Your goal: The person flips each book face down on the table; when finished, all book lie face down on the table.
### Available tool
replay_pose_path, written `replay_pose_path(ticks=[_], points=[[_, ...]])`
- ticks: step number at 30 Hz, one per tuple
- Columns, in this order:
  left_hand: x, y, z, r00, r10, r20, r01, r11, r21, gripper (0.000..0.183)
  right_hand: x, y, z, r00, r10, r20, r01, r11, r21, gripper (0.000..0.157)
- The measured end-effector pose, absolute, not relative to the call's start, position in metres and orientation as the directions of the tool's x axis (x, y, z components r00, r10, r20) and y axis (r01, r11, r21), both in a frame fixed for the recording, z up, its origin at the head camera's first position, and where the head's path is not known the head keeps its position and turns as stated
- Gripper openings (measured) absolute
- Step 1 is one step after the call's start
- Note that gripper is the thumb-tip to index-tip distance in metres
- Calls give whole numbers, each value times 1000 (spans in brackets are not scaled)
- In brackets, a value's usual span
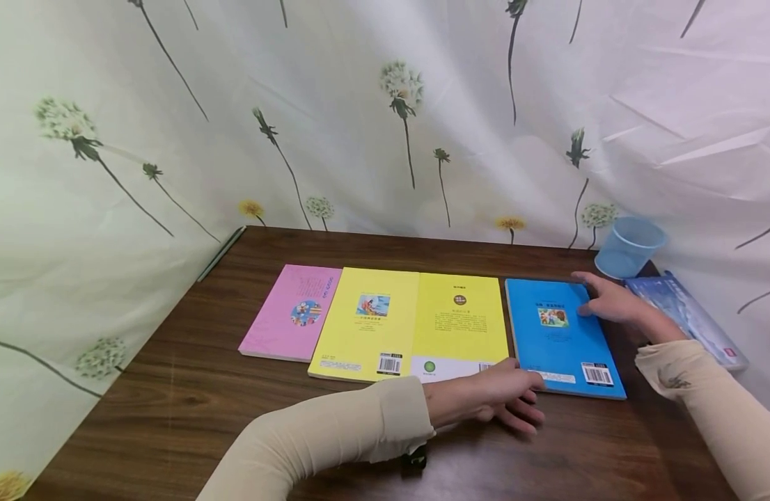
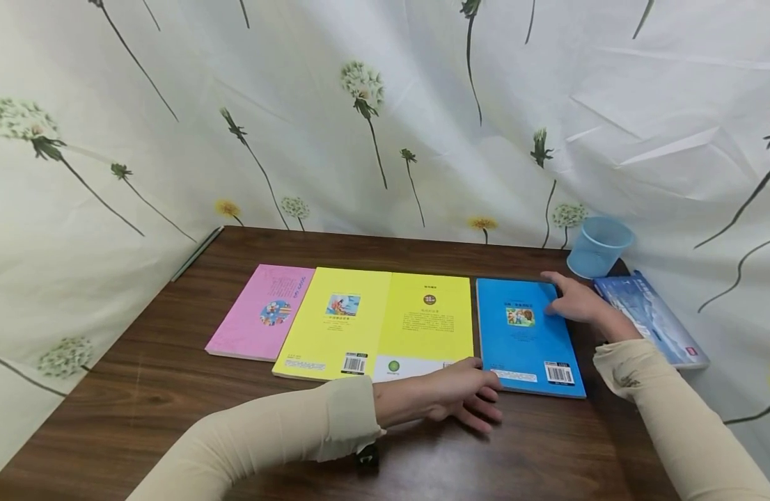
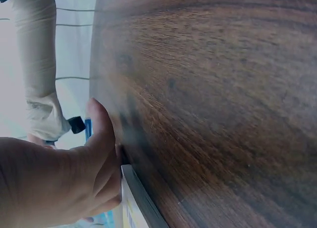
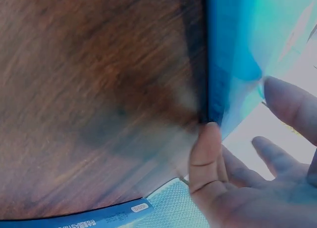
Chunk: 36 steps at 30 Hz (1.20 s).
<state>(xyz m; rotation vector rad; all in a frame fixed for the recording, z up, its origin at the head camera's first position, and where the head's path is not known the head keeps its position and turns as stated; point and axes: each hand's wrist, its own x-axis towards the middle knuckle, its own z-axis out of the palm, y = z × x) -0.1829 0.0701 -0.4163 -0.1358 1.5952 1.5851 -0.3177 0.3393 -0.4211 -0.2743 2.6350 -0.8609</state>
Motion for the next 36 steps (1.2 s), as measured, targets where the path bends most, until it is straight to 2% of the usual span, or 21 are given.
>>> replay_pose_path(ticks=[4,12,22,36], points=[[-183,71,-414,-630,470,-618,-618,178,766,45,-318,340,-420,-913,-285,-291,-57,797,-601,82],[-179,71,-409,-651,435,-622,-614,178,769,65,-317,340,-419,-900,-283,-332,-33,802,-596,82],[-176,70,-407,-690,408,-598,-594,154,790,36,-315,336,-418,-899,-275,-342,-20,805,-593,81],[-173,71,-406,-680,422,-600,-585,182,791,28,-316,330,-418,-889,-269,-371,7,801,-598,81]])
